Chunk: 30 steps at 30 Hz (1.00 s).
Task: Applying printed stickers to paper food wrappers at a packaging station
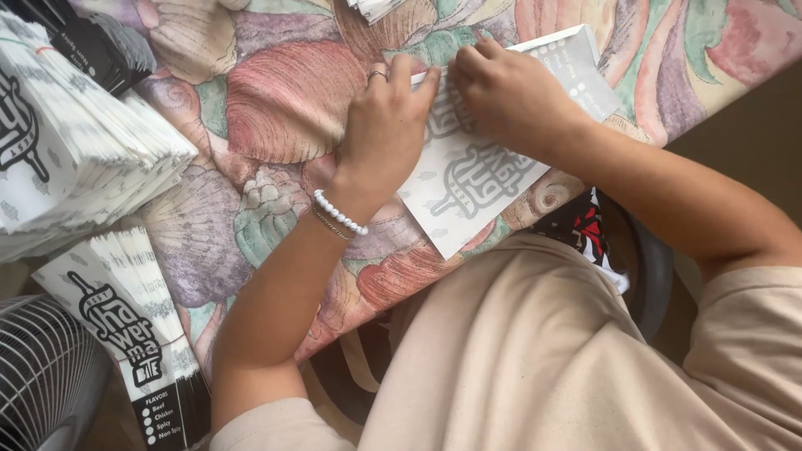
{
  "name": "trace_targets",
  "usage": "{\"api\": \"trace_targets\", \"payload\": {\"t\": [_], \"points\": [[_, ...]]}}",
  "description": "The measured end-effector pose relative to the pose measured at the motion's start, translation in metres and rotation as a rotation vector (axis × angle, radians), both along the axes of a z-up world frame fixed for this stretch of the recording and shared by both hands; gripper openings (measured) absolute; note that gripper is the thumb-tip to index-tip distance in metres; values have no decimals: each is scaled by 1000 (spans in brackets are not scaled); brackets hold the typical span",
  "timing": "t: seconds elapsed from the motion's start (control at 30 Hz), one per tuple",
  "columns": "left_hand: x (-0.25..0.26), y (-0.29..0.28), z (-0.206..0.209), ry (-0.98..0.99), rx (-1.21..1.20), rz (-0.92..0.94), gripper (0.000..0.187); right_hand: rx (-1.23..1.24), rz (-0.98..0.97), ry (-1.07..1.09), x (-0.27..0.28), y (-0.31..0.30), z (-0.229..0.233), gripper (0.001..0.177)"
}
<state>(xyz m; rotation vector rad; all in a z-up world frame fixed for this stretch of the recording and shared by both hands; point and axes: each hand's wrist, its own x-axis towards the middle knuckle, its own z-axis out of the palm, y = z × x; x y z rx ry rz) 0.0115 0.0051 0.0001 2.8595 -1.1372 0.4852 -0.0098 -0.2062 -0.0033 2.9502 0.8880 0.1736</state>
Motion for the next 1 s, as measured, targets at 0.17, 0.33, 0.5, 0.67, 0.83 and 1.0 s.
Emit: {"api": "trace_targets", "payload": {"t": [0.17, 0.33, 0.5, 0.67, 0.83, 1.0], "points": [[-1, 6, 10, 33, -21, -45, 34, 91, -115, 68, -13, -64, -2, 20], [1, 6, 21, 53, -2, -62, 34, -69, -152, -230, -18, -100, -15, 15], [-4, 2, 12, 8, 47, -27, 46, 464, -310, 260, -11, -13, 17, 26], [-9, 2, 7, 75, 137, 27, 57, -134, 113, -162, 0, 7, -12, 21], [-5, 3, 10, -34, 18, -40, 48, 97, -128, -18, -4, -57, -8, 14], [6, -14, 22, 70, 74, -39, 25, -41, -218, -75, -15, -98, -9, 24]]}}
